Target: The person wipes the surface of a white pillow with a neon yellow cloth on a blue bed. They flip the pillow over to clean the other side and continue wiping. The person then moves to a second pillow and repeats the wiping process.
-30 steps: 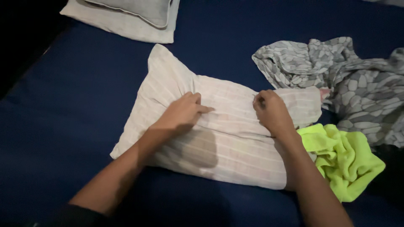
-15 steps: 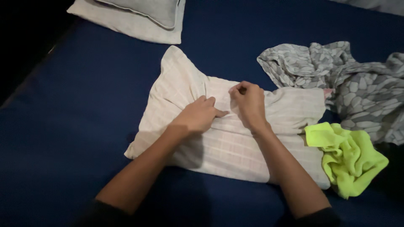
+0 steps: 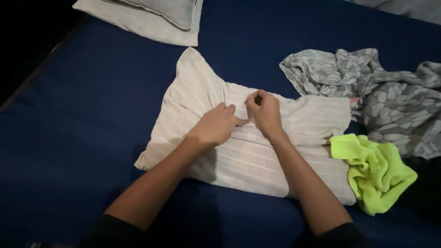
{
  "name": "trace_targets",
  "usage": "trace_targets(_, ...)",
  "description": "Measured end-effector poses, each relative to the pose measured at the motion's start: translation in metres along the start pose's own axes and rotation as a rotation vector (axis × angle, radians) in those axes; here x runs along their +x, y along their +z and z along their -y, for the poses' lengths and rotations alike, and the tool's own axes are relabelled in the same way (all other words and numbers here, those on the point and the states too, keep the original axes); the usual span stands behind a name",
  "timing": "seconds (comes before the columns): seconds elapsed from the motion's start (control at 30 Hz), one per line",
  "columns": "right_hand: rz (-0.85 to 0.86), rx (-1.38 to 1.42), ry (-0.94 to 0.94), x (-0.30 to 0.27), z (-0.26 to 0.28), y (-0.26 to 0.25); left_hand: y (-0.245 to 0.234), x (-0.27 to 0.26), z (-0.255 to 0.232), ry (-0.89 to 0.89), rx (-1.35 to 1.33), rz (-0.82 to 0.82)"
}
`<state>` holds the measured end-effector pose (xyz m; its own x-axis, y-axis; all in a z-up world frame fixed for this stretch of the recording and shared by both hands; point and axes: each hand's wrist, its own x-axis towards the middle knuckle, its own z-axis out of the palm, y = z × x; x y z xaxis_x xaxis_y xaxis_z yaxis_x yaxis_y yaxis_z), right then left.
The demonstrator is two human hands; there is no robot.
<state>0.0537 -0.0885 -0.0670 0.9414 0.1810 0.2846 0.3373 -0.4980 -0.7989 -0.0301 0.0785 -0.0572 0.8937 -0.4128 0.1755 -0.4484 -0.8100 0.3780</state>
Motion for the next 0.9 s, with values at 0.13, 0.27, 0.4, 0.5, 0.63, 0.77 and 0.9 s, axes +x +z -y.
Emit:
trace_targets(0.13, 0.056, 0.185, 0.094, 0.005, -0.014, -0.005, 0.001, 0.000, -0.001, 0.002, -0.007, -0.036)
trace_targets(0.27, 0.148, 0.491, 0.083, 0.006, -0.016, -0.010, 0.002, -0.001, 0.000, -0.032, -0.042, -0.028)
trace_targets(0.4, 0.162, 0.485, 0.125, 0.004, -0.013, -0.015, -0.003, -0.001, -0.002, -0.030, -0.075, -0.076)
trace_targets(0.5, 0.167, 0.450, 0.088, 0.007, -0.010, -0.012, -0.009, -0.005, -0.003, -0.027, -0.108, -0.154)
trace_targets(0.63, 0.215, 0.413, -0.001, -0.004, 0.001, -0.012, -0.006, -0.030, -0.004, -0.130, -0.277, -0.332)
trace_targets(0.77, 0.420, 0.363, -0.110, -0.027, 0.044, 0.000, -0.015, -0.091, -0.002, -0.261, -0.272, -0.549)
trace_targets(0.9, 0.717, 0.511, -0.308, -0.071, 0.096, 0.038, -0.049, -0.186, 0.002, -0.419, -0.085, -0.775)
